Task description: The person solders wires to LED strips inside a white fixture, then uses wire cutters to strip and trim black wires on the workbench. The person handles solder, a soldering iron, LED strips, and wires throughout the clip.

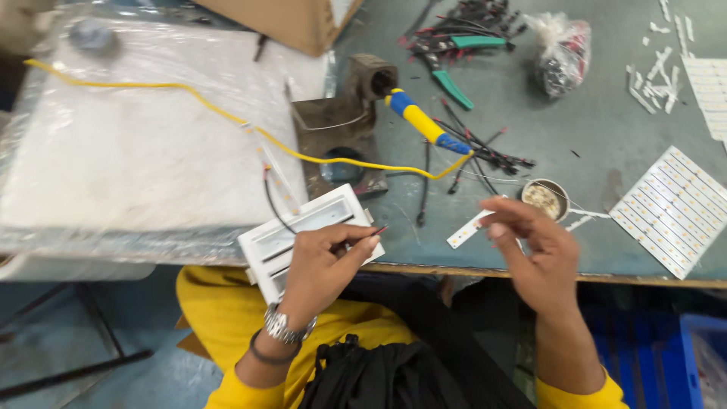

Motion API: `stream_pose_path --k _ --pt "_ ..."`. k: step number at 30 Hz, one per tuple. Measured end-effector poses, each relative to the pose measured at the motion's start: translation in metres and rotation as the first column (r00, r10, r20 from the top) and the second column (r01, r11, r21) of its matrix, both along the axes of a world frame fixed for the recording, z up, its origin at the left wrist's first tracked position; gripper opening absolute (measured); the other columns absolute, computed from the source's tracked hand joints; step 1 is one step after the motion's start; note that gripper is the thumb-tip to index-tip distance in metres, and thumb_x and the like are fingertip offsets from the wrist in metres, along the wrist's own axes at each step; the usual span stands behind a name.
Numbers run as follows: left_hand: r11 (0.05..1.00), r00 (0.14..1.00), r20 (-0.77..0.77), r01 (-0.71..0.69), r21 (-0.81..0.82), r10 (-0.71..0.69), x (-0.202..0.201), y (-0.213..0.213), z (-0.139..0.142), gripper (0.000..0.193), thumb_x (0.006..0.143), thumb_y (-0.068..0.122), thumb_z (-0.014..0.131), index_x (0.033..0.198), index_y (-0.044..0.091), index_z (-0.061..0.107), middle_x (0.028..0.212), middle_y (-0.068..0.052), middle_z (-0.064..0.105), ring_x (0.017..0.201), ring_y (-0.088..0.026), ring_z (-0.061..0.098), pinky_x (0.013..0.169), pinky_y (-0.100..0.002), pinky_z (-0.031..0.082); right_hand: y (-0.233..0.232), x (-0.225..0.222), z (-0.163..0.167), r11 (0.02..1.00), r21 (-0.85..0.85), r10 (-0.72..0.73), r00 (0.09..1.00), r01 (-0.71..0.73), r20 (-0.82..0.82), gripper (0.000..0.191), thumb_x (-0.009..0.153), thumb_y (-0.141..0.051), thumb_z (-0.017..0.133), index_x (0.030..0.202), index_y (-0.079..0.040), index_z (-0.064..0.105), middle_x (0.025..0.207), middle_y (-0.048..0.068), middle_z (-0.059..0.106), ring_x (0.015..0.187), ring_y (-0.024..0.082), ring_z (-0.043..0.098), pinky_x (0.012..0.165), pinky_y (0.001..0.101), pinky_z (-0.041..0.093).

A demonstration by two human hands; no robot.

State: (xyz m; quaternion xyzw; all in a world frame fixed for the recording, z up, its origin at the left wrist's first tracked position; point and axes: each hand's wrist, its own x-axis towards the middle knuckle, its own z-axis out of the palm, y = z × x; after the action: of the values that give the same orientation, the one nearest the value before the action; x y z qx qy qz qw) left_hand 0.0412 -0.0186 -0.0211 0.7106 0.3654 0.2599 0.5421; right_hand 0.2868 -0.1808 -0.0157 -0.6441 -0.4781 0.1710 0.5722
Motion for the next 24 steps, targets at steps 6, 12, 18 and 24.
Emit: stream_pose_path --k 6,12,18,24 --pt "0.994 0.994 -0.067 -0.082 0.069 0.087 -0.005 0.007 -0.013 0.020 0.081 0.014 0.078 0.097 0.003 0.082 0.071 -0.004 0.075 0.054 -0.007 0.056 0.050 -0.023 0.043 -0.020 0.070 -0.019 0.885 -0.098 -0.366 0.812 0.455 0.455 0.065 0.088 -0.011 0.077 0.145 0.001 0.050 0.139 0.016 0.063 0.129 0.029 0.059 0.102 0.0376 0.049" --pt "0.999 0.997 -0.061 -0.046 -0.020 0.045 -0.012 0.014 -0.047 0.034 0.079 0.009 0.078 0.113 0.006 0.078 0.064 0.000 0.072 0.046 -0.002 0.048 0.045 -0.020 0.036 -0.018 0.096 -0.028 0.868 -0.242 -0.291 0.838 0.434 0.462 0.093 0.076 -0.020 0.086 0.153 -0.001 0.036 0.146 0.018 0.056 0.139 0.033 0.047 0.114 0.0437 0.037" --pt "0.919 0.975 -0.114 0.218 0.327 -0.191 -0.014 0.031 -0.058 0.025 0.080 0.015 0.076 0.105 0.014 0.080 0.054 0.008 0.064 0.038 -0.002 0.037 0.040 -0.019 0.032 -0.015 0.101 -0.025 0.825 -0.306 -0.296 0.824 0.476 0.484 0.098 0.073 -0.028 0.087 0.153 -0.004 0.036 0.148 0.017 0.053 0.139 0.034 0.044 0.114 0.0448 0.036" --pt "0.928 0.964 -0.054 0.265 0.263 -0.260 -0.011 0.031 -0.069 0.038 0.086 0.022 0.077 0.123 0.013 0.074 0.062 0.009 0.063 0.040 0.003 0.044 0.041 -0.017 0.038 -0.024 0.110 -0.021 0.827 -0.344 -0.229 0.825 0.445 0.517 0.104 0.069 -0.030 0.088 0.155 -0.009 0.033 0.152 0.016 0.047 0.143 0.035 0.036 0.117 0.0482 0.026"
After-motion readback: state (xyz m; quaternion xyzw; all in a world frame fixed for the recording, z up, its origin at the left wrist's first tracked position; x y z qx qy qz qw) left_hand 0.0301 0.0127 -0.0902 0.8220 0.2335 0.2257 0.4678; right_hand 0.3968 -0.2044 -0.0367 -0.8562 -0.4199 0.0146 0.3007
